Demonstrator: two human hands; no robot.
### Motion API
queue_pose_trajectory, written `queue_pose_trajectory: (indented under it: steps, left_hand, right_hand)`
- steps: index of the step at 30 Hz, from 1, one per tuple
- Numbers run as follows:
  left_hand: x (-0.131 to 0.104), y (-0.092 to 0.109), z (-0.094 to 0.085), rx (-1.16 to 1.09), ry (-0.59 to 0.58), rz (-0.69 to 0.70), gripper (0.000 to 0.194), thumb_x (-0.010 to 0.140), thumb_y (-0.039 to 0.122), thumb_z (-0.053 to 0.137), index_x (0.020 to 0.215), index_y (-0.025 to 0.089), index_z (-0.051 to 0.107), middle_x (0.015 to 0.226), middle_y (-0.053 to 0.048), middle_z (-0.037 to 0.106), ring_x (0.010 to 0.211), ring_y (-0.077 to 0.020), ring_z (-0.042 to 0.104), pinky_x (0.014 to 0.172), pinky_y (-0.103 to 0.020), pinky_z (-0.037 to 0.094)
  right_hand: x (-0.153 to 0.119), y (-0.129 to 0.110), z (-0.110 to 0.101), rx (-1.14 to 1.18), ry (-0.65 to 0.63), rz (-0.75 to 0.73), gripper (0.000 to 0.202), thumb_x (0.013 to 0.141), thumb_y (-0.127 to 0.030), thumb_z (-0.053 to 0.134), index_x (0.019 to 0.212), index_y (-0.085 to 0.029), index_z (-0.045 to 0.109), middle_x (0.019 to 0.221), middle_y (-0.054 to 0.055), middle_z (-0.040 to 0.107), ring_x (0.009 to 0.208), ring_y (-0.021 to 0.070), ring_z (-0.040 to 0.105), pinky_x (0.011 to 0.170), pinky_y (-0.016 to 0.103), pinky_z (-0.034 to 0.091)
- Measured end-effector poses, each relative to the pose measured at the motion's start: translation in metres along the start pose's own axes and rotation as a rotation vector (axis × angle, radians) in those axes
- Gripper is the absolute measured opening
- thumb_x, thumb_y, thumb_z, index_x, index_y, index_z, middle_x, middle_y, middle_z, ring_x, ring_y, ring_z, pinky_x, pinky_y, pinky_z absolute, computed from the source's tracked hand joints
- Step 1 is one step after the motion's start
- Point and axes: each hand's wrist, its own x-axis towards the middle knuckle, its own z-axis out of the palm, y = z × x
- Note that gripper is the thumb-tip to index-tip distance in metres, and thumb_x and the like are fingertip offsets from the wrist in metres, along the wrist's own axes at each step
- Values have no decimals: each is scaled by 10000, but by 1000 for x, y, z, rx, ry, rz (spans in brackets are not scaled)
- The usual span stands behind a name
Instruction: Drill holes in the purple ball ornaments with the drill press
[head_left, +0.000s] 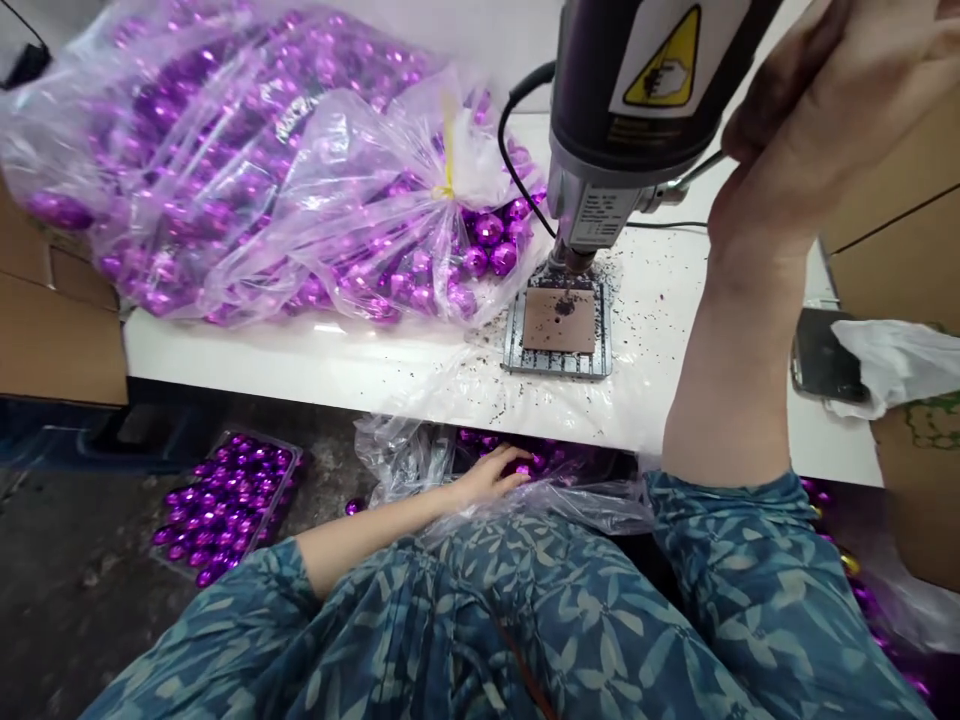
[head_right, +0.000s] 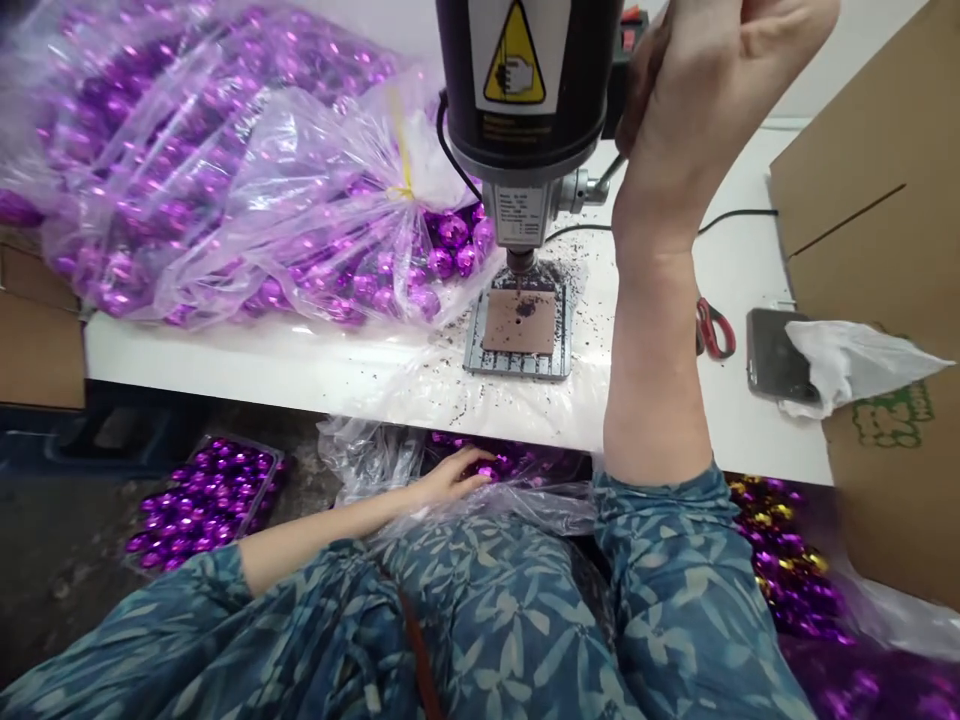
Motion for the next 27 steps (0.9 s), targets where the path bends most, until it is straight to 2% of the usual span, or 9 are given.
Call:
queue_pose_trajectory:
  steps: [2,4,9,11,13,16,18,22,27]
  left_hand:
    - [3,8,-4,136,-55,10,455,999,421,692,1428,272,708,1354,-168,723,1219,-376,756,1004,-505,634]
    - [1,21,-12,283,-134,-12,512,986,395,714,1480,264,692,1380,-210,710,1105,-420,798,907,-537,653]
    - [-2,72,-71,380,-133,247,257,1044,409,658,1168,243,810,1071,-128,808,822,-301,794,727,-457,646]
    - [11,93,-115,255,19,348,288,1104,447,570,1039,270,788,940,-61,805,747,-206,745,711,-402,643]
    - [39,108,-164,205,302,397,302,1112,434,566,924,284,749,820,-29,756,669,-167,668,688,-388,613]
    - [106,113,-225,193,630,382,166,1072,315,618,971,258,737,814,-37,732,682,-183,652,742,-411,599]
    - [157,107,-246,251,769,378,60,982,206,686,989,227,742,879,-57,742,851,-240,705,896,-452,603]
    - [229,93,-243,283,741,212,161,799,125,818,902,209,728,1053,-110,719,1077,-346,725,1044,-512,568]
    - [224,100,-223,171,729,99,265,784,64,815,988,215,739,1282,-125,632,1058,-321,727,1084,-536,543]
  right_hand:
    - [-24,-7,4,21,12,-26,547,1011,-674,457,748,-197,410,692,1,514,830,66,702,641,156,512]
    - [-37,-7,3,34,32,-53,548,995,-687,474,756,-194,445,698,7,536,845,83,713,653,174,521]
    - [5,16,-5,64,175,-191,532,937,-580,615,643,-200,384,553,-32,410,563,42,555,523,191,385]
    - [29,26,-3,125,268,-290,580,791,-602,688,578,-231,296,462,-62,252,392,39,339,423,263,213]
    - [41,32,1,164,337,-353,598,694,-642,688,559,-259,250,431,-80,168,337,41,182,394,327,103]
    - [41,31,7,129,372,-368,630,670,-720,650,562,-274,217,421,-86,151,329,38,134,380,352,68]
    - [37,28,7,102,358,-375,639,669,-755,638,566,-283,219,417,-84,177,332,39,170,383,353,84]
    - [32,24,4,96,346,-395,662,659,-790,639,550,-288,221,394,-80,213,312,47,197,376,357,91]
    - [25,19,0,86,262,-337,668,716,-792,629,575,-247,270,426,-72,280,341,49,212,374,325,112]
